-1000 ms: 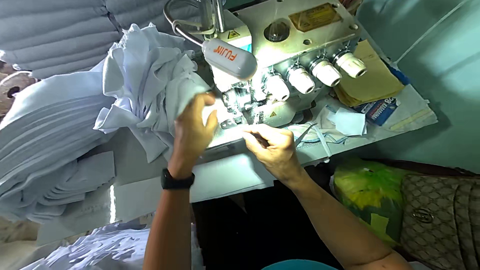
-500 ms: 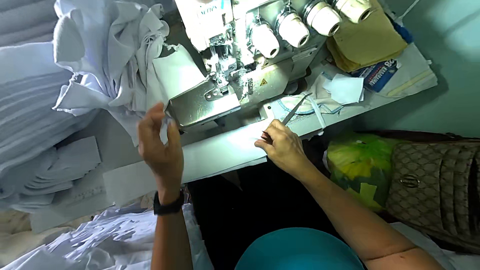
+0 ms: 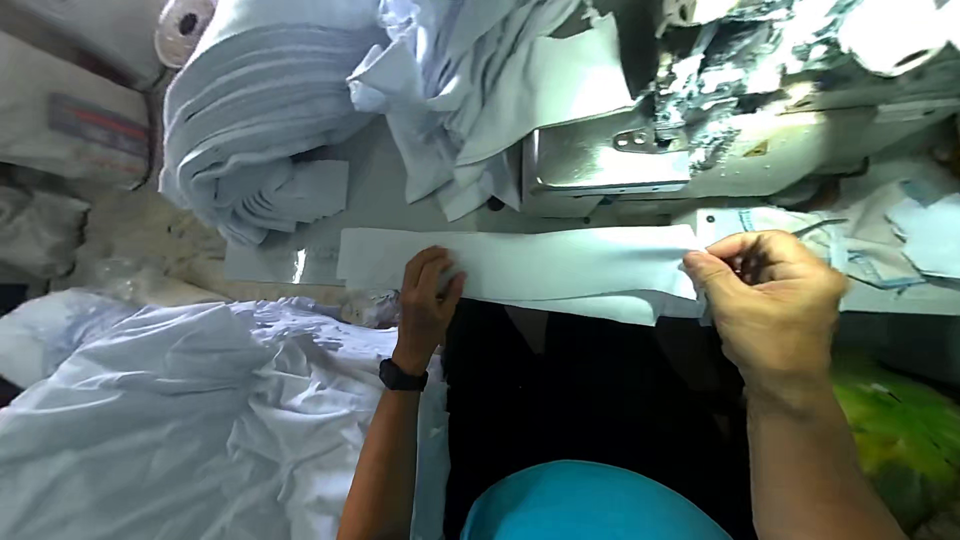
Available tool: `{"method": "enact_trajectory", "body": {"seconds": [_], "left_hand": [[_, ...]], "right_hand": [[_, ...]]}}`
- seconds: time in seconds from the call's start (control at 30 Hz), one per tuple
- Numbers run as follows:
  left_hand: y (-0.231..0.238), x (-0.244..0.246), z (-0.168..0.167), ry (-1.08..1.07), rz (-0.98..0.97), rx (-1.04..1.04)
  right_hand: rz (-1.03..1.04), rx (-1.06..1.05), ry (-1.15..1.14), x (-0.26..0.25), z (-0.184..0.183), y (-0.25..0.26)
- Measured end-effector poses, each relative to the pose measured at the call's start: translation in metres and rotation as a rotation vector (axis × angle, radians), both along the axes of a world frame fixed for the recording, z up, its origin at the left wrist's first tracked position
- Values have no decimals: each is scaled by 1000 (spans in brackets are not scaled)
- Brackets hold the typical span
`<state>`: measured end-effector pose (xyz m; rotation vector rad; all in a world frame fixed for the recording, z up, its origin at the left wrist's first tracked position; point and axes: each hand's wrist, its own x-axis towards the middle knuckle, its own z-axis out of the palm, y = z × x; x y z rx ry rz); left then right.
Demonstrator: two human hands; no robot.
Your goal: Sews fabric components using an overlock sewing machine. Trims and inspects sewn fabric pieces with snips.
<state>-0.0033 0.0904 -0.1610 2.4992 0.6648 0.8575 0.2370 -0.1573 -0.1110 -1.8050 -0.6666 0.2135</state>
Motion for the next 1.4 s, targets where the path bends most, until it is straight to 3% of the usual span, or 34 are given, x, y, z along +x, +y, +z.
{"method": "enact_trajectory", "body": {"seconds": [0.1, 0.17, 0.3, 0.37, 0.43, 0.5, 0.57, 0.6, 0.63, 0.77, 0.9, 1.2, 1.4], "left_hand": [[30, -31, 2, 84, -24, 18], [51, -52, 10, 165, -2, -3], [94, -65, 17, 131, 117, -31], [111, -66, 24, 67, 212, -188], [122, -68, 36, -240, 317, -420], [129, -57, 60, -754, 382, -698], [132, -43, 86, -1121, 269, -838], [131, -34, 93, -1196, 112, -844], [124, -21, 98, -1154, -37, -830], [37, 43, 102, -416, -436, -666], [-27, 106, 101, -107, -728, -554], [-40, 124, 119, -111, -697, -635], [-64, 89, 144, -409, -685, -745]], "right_hand": [[116, 360, 131, 10, 24, -6], [120, 489, 207, 29, 29, -22], [-68, 507, 224, 36, 32, -12], [-119, 415, 184, 27, 30, 0], [-73, 283, 111, 17, 21, 3], [49, 126, -12, 10, 4, 4], [163, -66, -183, 3, -8, 9], [208, -150, -256, 1, -11, 13], [250, -197, -297, -1, -11, 16], [350, -26, -177, -8, 6, 24], [446, 237, -128, -11, 26, 26], [429, 325, -221, -10, 30, 22], [469, 518, -81, -13, 70, -6]]}}
